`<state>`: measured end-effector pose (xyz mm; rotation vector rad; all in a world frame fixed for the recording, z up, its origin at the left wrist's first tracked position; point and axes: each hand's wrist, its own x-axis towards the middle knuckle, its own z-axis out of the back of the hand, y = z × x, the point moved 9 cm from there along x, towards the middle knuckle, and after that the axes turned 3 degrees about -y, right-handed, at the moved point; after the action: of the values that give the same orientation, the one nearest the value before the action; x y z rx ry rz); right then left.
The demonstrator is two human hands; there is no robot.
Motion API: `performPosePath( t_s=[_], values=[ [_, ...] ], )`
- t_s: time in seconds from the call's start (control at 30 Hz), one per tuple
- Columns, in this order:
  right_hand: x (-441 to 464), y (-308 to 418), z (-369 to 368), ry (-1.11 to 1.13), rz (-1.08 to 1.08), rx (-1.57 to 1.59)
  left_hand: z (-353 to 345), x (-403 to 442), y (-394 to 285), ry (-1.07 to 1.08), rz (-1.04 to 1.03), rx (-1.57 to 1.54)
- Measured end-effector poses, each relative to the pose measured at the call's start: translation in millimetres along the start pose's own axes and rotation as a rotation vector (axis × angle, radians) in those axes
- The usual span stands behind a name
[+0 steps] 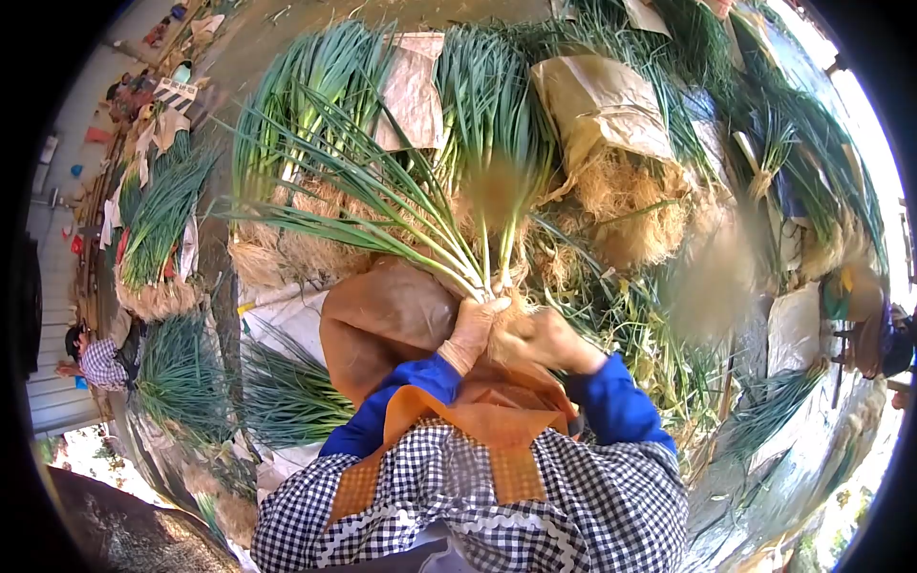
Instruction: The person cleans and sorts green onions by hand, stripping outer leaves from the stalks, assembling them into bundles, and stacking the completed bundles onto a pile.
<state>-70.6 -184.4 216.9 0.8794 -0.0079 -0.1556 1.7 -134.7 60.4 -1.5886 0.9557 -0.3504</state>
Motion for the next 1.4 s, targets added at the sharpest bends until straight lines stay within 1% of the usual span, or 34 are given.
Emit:
performPosePath(
  t_s=[0.03,0.07,0.13,0.17,0.23,0.27,0.3,0.37,0.4,0.47,0.5,0.53,0.57,0.6,0.63,0.7,0.73,0.77,0.83,0.87,0.9,0.93,0.97,1.0,1.03,1.1,1.13,1.17,1.2,1.23,1.27,1.3,1.37,1.4],
  values=[
    [-16.2,-5.0,5.6,0.128,-0.096,0.194,-5.7,-4.1,5.1,-0.051,0.289,-0.375],
    [-39.9,-45.8,2.6,0.13,-0.375,0.475,-9.0,-6.6,-3.5,-0.071,0.366,-0.451],
    [-63.8,-141.7,-5.5,0.135,-0.604,0.049,-12.4,0.4,0.2,-0.043,0.345,-0.485],
    [-55.6,-169.1,2.1,0.14,-0.519,-0.636,-11.1,0.3,0.0,-0.047,0.324,-0.468],
    [-26.7,-151.2,-0.7,-0.222,-0.71,0.645,-16.3,-0.3,-3.5,-0.016,0.404,-0.517],
    [-10.1,-158.6,-15.3,-0.201,-0.734,0.769,-16.7,-7.2,-1.3,0.005,0.487,-0.558],
    [13.6,-155.1,-25.5,-0.238,-0.649,0.888,-6.4,-3.3,7.7,0.002,0.48,-0.548],
    [51.6,-165.5,-61.1,-0.312,-0.655,1.305,-13.7,-8.4,32.7,0.15,0.716,-0.827],
    [58.4,-150.6,-47.5,-0.357,-0.432,1.132,-11.7,-10.6,31.3,0.161,0.715,-0.806],
    [74.7,-140.6,-49.5,-0.329,-0.364,1.097,-16.1,-15.7,-0.3,0.085,0.67,-0.772],
    [70.8,-134.3,-47.7,-0.346,-0.373,1.091,-13.5,-18.8,-6.6,0.012,0.639,-0.742],
    [67.6,-140.9,-48.5,-0.385,-0.467,0.969,-12.8,-16.6,-7.6,0.038,0.601,-0.645],
    [62.2,-146.9,-49.9,-0.422,-0.562,0.846,-5.6,-14.4,-8.0,0.001,0.505,-0.388],
    [58.7,-145.0,-59.0,-0.407,-0.573,1.038,-9.7,-18.9,-2.5,0.025,0.546,-0.379],
    [56.6,-154.8,-67.6,-0.48,-0.593,1.112,-15.1,-21.1,-1.5,0.054,0.583,-0.371],
    [55.9,-138.9,-61.8,-0.47,-0.352,1.379,-20.0,-14.4,48.0,0.268,0.715,-0.706],
    [51.3,-157.0,-78.3,-0.398,-0.393,1.365,-27.2,-22.2,16.5,0.132,0.679,-0.84],
    [47.8,-150.6,-78.3,-0.468,-0.401,1.429,-25.5,-22.8,18.6,0.132,0.686,-0.837],
    [24.8,-113.8,-53.6,-0.551,-0.387,1.285,-29.4,-26.1,12.6,0.26,0.677,-0.971],
    [12.7,-89.3,-31.9,-0.501,-0.454,1.033,-26.5,-20.3,11.5,0.24,0.593,-0.868],
    [-3.6,-73.3,-12.2,-0.421,-0.3,0.83,-23.2,-14.9,10.3,0.214,0.515,-0.761],
    [-20.0,-66.1,-14.7,-0.347,-0.282,1.34,-24.1,-14.2,11.2,0.248,0.537,-0.817],
    [-39.4,-51.1,8.3,-0.164,-0.13,1.173,-24.5,-16.1,13.6,0.281,0.562,-0.873],
    [-61.8,-66.4,20.3,-0.124,-0.303,1.148,-25.0,-18.2,16.0,0.318,0.59,-0.929],
    [-68.2,-85.4,24.1,0.038,-0.403,0.889,-26.9,-19.9,16.8,0.358,0.618,-0.984],
    [-59.5,-150.8,22.0,-0.191,-0.377,-0.126,-35.1,-19.9,13.4,0.45,0.663,-1.093],
    [-36.4,-133.6,30.7,-0.183,-0.581,-0.029,-36.1,-19.7,11.1,0.404,0.662,-1.022],
    [-18.5,-126.6,0.7,-0.231,-0.442,0.813,-40.7,-19.4,4.8,0.406,0.656,-1.027],
    [2.0,-108.9,-12.5,-0.063,-0.556,0.782,-37.8,-20.3,6.7,0.329,0.665,-0.951],
    [19.7,-141.3,-42.5,-0.164,-0.387,0.609,-29.2,-23.4,10.4,0.246,0.677,-0.869],
    [33.2,-143.6,-57.0,-0.185,-0.288,0.434,-28.8,-22.8,33.7,0.391,0.763,-1.024],
    [45.7,-145.4,-71.6,-0.222,-0.197,0.253,-26.4,-19.9,31.0,0.386,0.748,-1.025],
    [50.0,-86.5,-36.0,-0.333,-0.201,0.077,-18.8,-17.3,35.4,0.242,0.75,-0.978],
    [46.1,-78.3,-28.6,-0.464,-0.06,0.05,-30.5,-22.0,18.4,0.434,0.708,-1.104]
  ],
)
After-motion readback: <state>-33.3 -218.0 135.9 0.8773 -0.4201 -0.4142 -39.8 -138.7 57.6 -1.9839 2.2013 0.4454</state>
